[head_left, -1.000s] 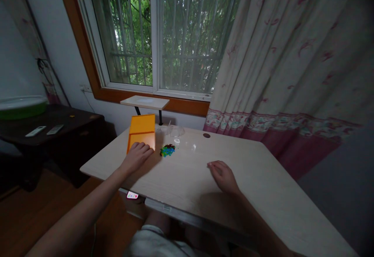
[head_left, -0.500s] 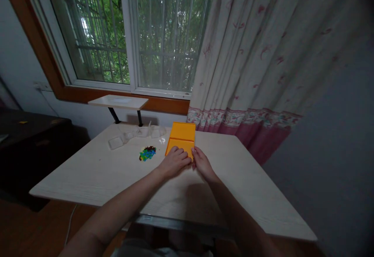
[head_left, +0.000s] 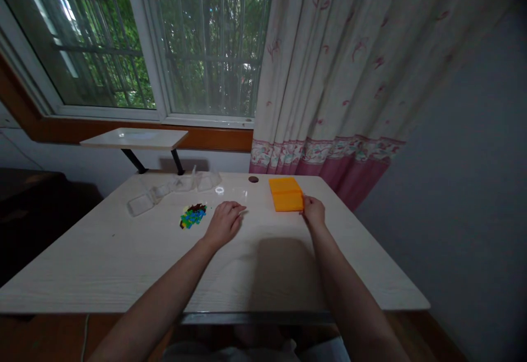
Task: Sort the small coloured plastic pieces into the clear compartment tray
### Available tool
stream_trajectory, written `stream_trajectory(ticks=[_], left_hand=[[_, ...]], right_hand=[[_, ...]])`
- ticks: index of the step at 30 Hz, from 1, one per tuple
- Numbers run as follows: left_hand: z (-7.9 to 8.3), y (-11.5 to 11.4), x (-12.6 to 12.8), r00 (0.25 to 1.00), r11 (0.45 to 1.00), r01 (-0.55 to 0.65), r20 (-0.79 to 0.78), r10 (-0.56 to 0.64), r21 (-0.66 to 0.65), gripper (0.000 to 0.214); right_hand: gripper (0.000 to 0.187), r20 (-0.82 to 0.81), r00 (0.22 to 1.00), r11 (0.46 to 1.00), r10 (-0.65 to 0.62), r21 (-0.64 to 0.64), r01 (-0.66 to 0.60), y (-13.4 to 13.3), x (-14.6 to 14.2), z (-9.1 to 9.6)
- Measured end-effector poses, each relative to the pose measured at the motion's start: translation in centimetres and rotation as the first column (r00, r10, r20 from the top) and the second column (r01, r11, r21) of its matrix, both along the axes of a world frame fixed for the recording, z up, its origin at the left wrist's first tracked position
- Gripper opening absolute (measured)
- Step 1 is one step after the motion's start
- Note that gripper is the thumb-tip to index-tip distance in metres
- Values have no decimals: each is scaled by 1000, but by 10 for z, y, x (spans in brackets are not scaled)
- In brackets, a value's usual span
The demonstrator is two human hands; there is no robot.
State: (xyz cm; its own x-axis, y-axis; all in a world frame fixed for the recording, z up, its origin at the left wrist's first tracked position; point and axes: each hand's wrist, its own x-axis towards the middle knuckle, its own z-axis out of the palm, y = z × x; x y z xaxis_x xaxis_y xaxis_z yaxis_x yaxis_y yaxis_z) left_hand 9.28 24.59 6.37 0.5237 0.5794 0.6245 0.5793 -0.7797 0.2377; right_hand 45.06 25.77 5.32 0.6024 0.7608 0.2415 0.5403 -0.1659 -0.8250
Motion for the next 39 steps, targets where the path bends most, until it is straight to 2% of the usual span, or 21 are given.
stream_trajectory(ticks=[8,11,13,18,24,27,30,32,36,39], left_hand=[[-7,5,1,999,999,-11,38,12,-50,30],[-7,4,2,999,998,-19,33,21,-63,29],[-6,3,2,999,997,-20,36,23,-69,30],[-4,2,1,998,996,-30,49,34,-81,29],[-4,1,0,998,993,-51,35,55,-103,30],[-4,1,0,997,993,-67,26,69,-100,29],[-5,2,0,991,987,-132,8,134,-93,30],[-6,5,-2,971,967,-238,-16,237,-89,33],[-7,19,-6,864,864,-501,-89,496,-45,45],[-6,36,-14,788,799,-602,-169,592,-6,49]], right_hand=[[49,77,996,998,-35,-48,39,0,-3,-1],[50,259,966,997,-23,-63,41,0,-8,1],[53,381,925,991,-8,-117,57,-3,-13,2],[60,520,853,952,42,-280,124,-11,-28,6],[65,614,790,931,1,-288,223,-11,-35,2],[60,630,776,947,-23,-236,219,-12,-34,2],[54,683,727,984,-71,-73,164,-16,-35,5],[48,719,693,998,-53,7,68,-18,-40,6],[37,752,649,987,117,-15,-161,-15,-56,1],[34,778,591,962,212,-58,-268,-10,-66,-5]])
